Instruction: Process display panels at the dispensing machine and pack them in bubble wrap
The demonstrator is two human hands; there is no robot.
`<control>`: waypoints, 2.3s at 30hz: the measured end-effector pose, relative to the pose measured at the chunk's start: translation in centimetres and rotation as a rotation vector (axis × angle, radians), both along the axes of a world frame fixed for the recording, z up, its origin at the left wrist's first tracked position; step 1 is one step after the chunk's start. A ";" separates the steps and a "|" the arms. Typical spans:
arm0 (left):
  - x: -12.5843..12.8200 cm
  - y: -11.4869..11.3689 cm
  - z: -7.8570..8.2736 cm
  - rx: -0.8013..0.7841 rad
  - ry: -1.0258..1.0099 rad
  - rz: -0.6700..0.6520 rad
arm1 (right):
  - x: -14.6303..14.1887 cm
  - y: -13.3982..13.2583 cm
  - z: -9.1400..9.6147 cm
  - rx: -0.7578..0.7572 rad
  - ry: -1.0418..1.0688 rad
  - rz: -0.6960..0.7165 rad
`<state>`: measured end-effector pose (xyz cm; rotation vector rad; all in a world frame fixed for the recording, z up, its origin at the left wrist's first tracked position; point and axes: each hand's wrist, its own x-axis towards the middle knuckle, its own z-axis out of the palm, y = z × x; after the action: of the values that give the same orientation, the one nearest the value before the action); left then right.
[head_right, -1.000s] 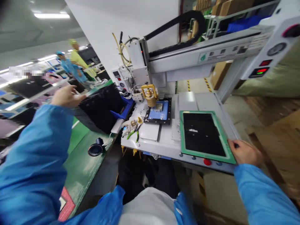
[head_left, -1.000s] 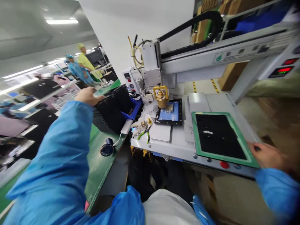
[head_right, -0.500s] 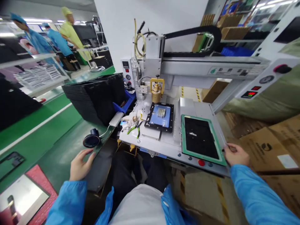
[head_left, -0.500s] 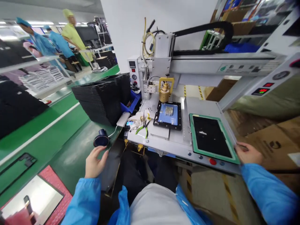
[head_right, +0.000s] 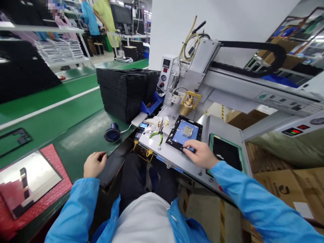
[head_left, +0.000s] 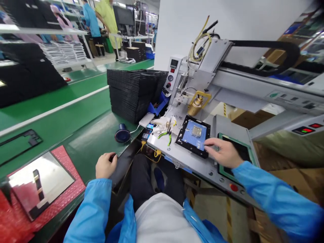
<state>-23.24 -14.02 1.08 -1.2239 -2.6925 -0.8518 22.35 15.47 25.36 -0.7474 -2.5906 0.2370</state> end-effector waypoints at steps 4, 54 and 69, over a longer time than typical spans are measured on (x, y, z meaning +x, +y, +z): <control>1.5 0.0 -0.2 0.021 0.168 -0.049 | -5.6 -2.8 -5.2 -0.191 -0.160 0.414; -2.5 -2.0 -1.5 0.113 0.237 -0.127 | -7.1 14.6 -9.7 -0.268 -0.203 -0.345; 15.5 22.4 11.4 -0.160 0.175 -1.077 | -1.0 5.5 -5.9 -0.822 0.790 0.022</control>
<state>-7.73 8.41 12.46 -2.6721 -1.8442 -0.5028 21.40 20.94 19.46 -0.6737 -1.6894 1.3468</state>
